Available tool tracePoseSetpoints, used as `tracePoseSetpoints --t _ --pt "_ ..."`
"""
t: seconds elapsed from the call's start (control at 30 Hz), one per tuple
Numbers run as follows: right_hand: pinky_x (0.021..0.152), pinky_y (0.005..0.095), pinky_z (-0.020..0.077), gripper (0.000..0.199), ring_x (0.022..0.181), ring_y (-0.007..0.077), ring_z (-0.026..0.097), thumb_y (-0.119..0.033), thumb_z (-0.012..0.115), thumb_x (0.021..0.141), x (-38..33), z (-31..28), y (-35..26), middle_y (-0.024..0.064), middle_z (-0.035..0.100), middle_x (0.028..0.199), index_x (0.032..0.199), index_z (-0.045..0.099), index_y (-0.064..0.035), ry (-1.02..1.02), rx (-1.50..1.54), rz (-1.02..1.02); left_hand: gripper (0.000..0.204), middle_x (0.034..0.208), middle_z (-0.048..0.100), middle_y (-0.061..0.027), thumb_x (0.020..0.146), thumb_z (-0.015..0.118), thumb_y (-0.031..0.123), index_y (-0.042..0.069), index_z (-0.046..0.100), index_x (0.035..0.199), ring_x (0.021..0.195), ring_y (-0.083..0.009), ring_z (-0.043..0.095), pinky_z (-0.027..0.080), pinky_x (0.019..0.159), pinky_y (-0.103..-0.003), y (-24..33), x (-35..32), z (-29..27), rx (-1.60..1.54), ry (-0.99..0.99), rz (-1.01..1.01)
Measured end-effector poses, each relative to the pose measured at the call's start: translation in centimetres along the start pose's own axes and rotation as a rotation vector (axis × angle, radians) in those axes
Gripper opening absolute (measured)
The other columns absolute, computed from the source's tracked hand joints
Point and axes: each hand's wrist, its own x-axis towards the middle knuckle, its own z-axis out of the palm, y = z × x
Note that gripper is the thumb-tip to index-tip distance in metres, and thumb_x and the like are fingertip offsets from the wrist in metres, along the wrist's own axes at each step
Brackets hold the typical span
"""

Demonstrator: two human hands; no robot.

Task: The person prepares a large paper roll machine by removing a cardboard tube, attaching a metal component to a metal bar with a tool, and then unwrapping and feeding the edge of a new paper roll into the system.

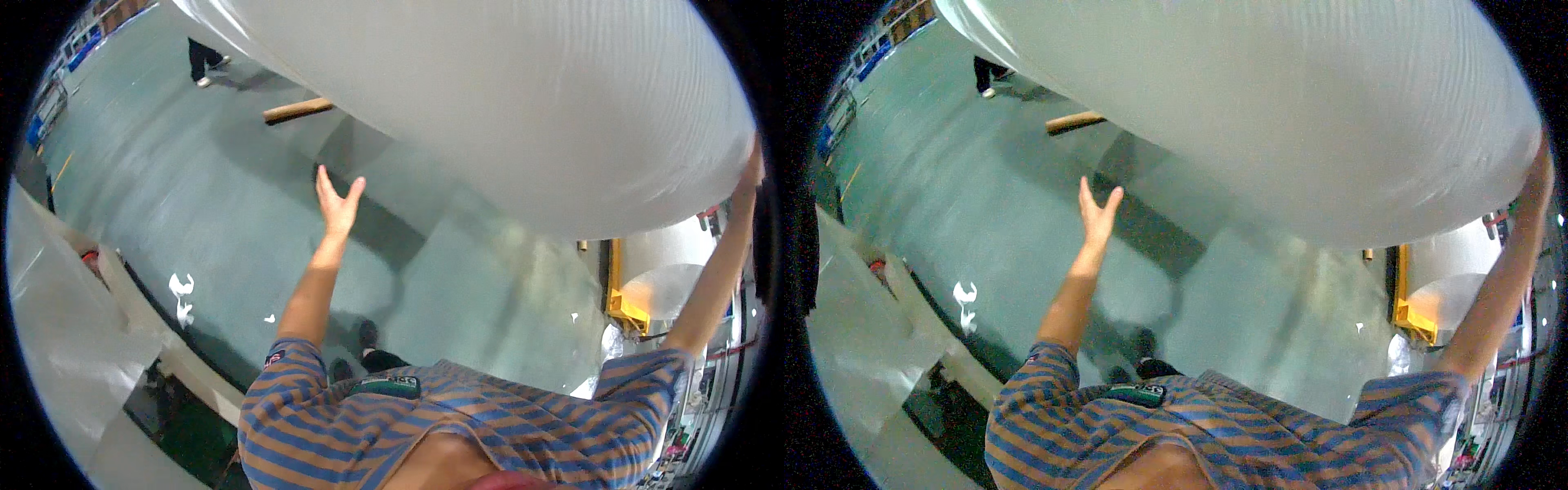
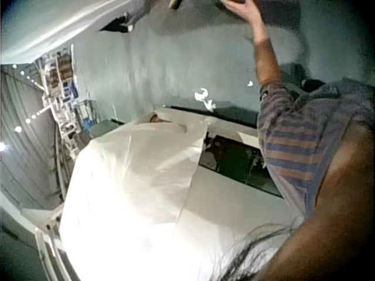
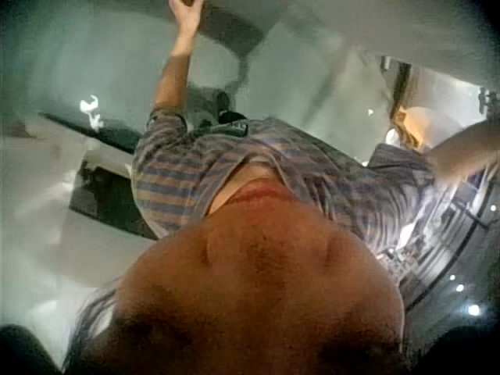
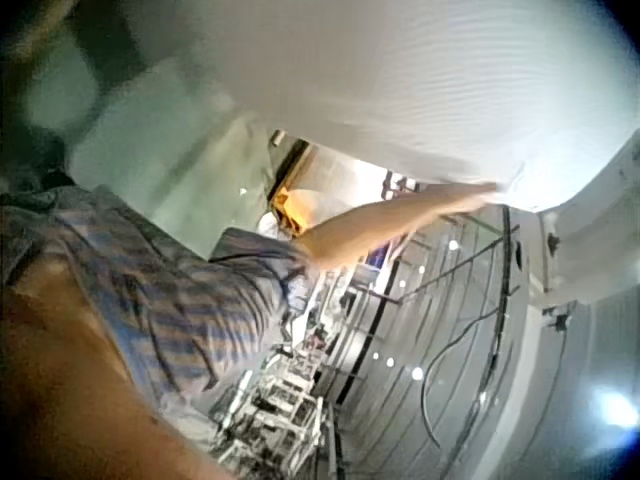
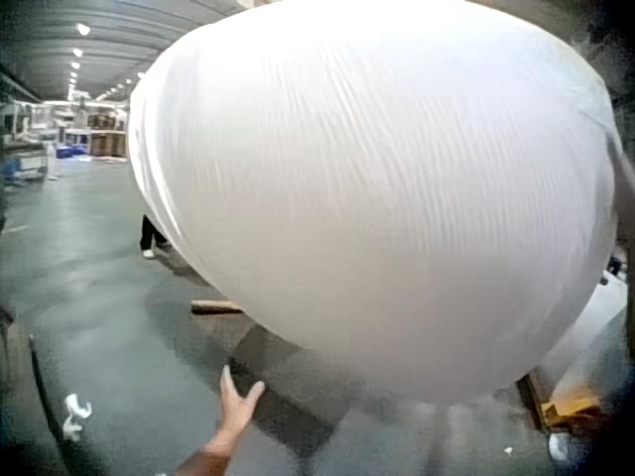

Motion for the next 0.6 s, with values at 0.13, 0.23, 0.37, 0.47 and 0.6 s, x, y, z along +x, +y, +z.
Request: tracePoseSetpoints --t 0.13,0.23,0.37,0.47,0.6 --pt "0.098 0.0382 0.0312 0.07 0.112 0.0305 0.046 -0.048 0.051 0.084 -15.7 2.9 12.0 0.0228 0.043 0.126 0.126 0.039 0.0072 -0.122 -0.023 0.097 0.1 0.141 0.02 -0.0223 0.068 0.071 0.044 -0.003 0.016 0.137 0.131 -0.033 0.02 0.019 0.107 -0.038 -2.1 9.7 0.5 -0.038 0.044 -0.041" --pt "0.093 0.0399 0.0356 0.071 0.109 0.0281 0.047 -0.052 0.053 0.082 -19.3 0.4 20.0 0.0221 0.048 0.117 0.118 0.043 0.008 -0.036 -0.062 0.346 0.105 0.144 0.014 -0.0184 0.069 0.071 0.046 -0.001 0.008 0.139 0.133 -0.0291 0.016 0.016 0.107 -0.038 -4.9 18.3 3.4 -0.255 0.028 -0.196" --pt "0.088 0.0398 0.0393 0.069 0.105 0.0269 0.048 -0.053 0.049 0.084 -16.8 4.8 17.9 0.0197 0.048 0.117 0.116 0.043 0.0077 0.129 0.064 0.232 0.102 0.146 0.008 -0.0151 0.075 0.068 0.04 0.007 -0.003 0.141 0.134 -0.024 0.011 0.013 0.108 -0.037 -7.2 28.3 5.1 -0.431 -0.099 -0.059" --pt "0.087 0.0399 0.0408 0.07 0.105 0.0277 0.049 -0.054 0.046 0.085 -13.8 7.4 12.5 0.0187 0.048 0.118 0.118 0.042 0.0078 0.18 -0.006 0.12 0.086 0.138 0.023 -0.0123 0.082 0.062 0.024 0.004 0.001 0.14 0.126 -0.0226 0.026 0.025 0.102 -0.036 -7.1 30.4 8.8 -0.57 -0.155 -0.091" --pt "0.085 0.0404 0.0417 0.07 0.104 0.0287 0.049 -0.053 0.045 0.086 -9.9 8.3 11.3 0.0178 0.048 0.12 0.121 0.04 0.0076 0.184 0.059 0.141 0.072 0.112 0.043 -0.0061 0.082 0.062 0.017 0.001 0.016 0.136 0.099 -0.0153 0.044 0.04 0.084 -0.03 -4.5 28.2 11.1 -0.754 -0.101 -0.034"
